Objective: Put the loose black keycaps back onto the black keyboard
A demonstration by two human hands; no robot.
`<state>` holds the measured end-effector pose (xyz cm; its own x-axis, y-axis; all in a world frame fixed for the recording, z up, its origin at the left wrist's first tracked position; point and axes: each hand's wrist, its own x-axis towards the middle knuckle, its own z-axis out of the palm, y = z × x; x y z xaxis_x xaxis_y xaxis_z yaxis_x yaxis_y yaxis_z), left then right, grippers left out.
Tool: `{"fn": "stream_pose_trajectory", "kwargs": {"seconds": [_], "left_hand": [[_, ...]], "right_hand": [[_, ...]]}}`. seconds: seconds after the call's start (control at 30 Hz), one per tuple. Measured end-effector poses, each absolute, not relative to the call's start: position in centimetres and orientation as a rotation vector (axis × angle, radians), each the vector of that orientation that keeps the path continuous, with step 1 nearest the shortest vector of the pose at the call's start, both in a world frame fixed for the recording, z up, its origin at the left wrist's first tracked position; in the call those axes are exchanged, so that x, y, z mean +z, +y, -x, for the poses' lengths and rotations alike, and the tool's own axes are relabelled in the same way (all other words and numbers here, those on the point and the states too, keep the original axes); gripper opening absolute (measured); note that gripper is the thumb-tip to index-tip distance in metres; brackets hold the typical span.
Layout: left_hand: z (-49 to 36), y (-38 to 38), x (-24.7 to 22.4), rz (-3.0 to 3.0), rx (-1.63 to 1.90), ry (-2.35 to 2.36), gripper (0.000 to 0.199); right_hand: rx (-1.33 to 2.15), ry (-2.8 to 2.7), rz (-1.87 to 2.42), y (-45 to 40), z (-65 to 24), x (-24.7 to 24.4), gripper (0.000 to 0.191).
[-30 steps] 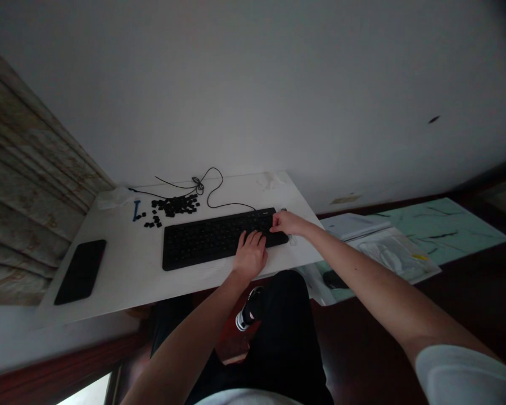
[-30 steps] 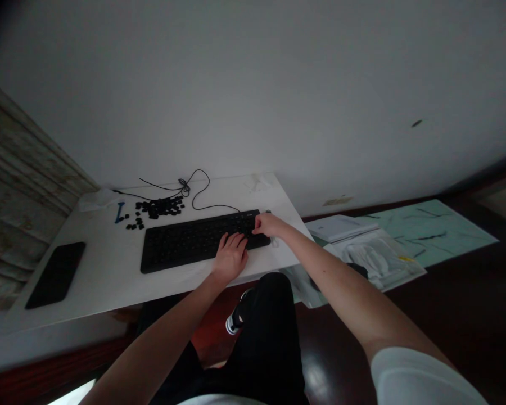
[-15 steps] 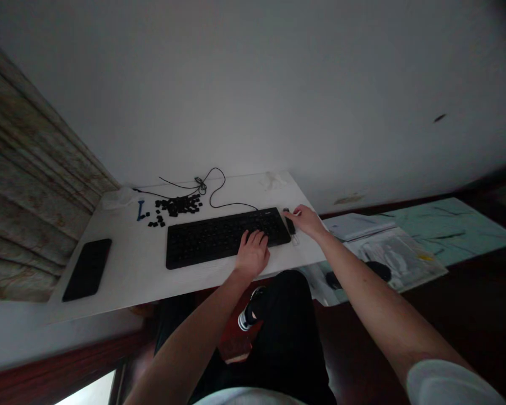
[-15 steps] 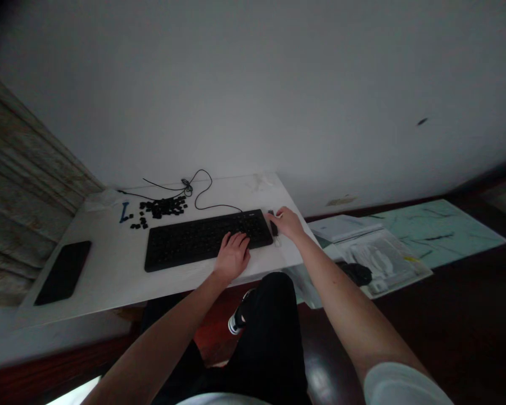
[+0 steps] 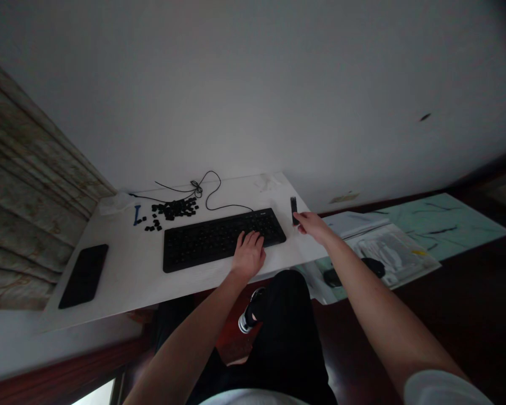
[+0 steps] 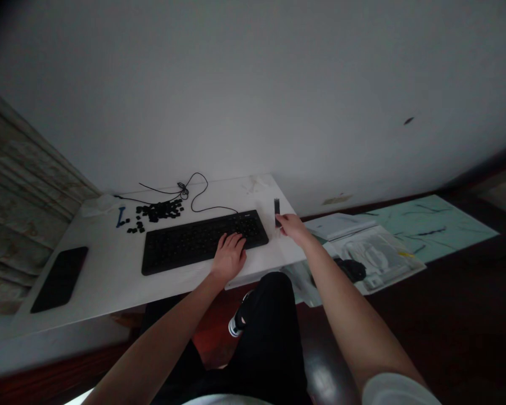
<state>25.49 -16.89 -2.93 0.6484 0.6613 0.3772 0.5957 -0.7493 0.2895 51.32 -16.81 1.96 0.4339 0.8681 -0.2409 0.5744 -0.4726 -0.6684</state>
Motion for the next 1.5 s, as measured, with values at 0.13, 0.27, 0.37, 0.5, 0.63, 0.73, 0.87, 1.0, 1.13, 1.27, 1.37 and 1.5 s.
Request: {"fn": "stream_pose_trajectory", "kwargs": {"seconds": [0.13,0.27,0.37,0.5,0.63,0.73,0.87,1.0,1.13,1.27,1.37,1.5], "left_hand": [[-25.6,-16.9,-3.0,-2.721,0.715,1.040,0.034],[-25.6,-16.9,-2.9,-2.721,0.714,1.046,0.033],[-25.6,-16.9,-2.9,-2.727,0.713,1.045,0.033],[-25.6,-16.9,-2.9,-2.726,0.711,1.056,0.033],[-25.7,-16.9,-2.9,-2.719,0.707,1.052,0.033],[-25.7,-16.9,-2.9,-2.719,0.712,1.049,0.033],[-25.5,-16.9,-2.8,-2.715,0.720,1.049,0.032],[-26.0,-16.7,-2.5,-2.679,0.729,1.072,0.033],[-27.4,-16.3,-2.0,-2.604,0.742,1.113,0.036],[-28.5,-15.4,-1.4,-2.536,0.722,1.128,0.026],[-28.6,-14.6,-1.0,-2.502,0.661,1.152,0.016],[-28.1,-14.0,-0.9,-2.550,0.577,1.128,0.022]], "right_hand": [[1.048,-1.047,1.782,-18.5,-49.5,2.6,0.030],[1.104,-1.012,1.630,-19.4,-47.1,2.2,0.028],[1.038,-1.055,1.651,-19.4,-46.2,1.4,0.030],[0.998,-1.132,1.666,-19.3,-45.9,0.8,0.038],[0.977,-1.241,1.670,-19.3,-45.8,0.9,0.039],[0.977,-1.318,1.686,-19.2,-45.7,1.1,0.033],[1.052,-1.335,1.642,-18.8,-45.9,1.2,0.036],[1.139,-1.302,1.566,-18.2,-46.3,1.1,0.041],[1.161,-1.245,1.578,-17.7,-46.6,0.8,0.044],[1.131,-1.298,1.577,-17.8,-46.5,1.0,0.041],[1.052,-1.410,1.618,-17.9,-46.4,1.7,0.040],[0.986,-1.540,1.696,-17.8,-46.0,2.8,0.043]]}}
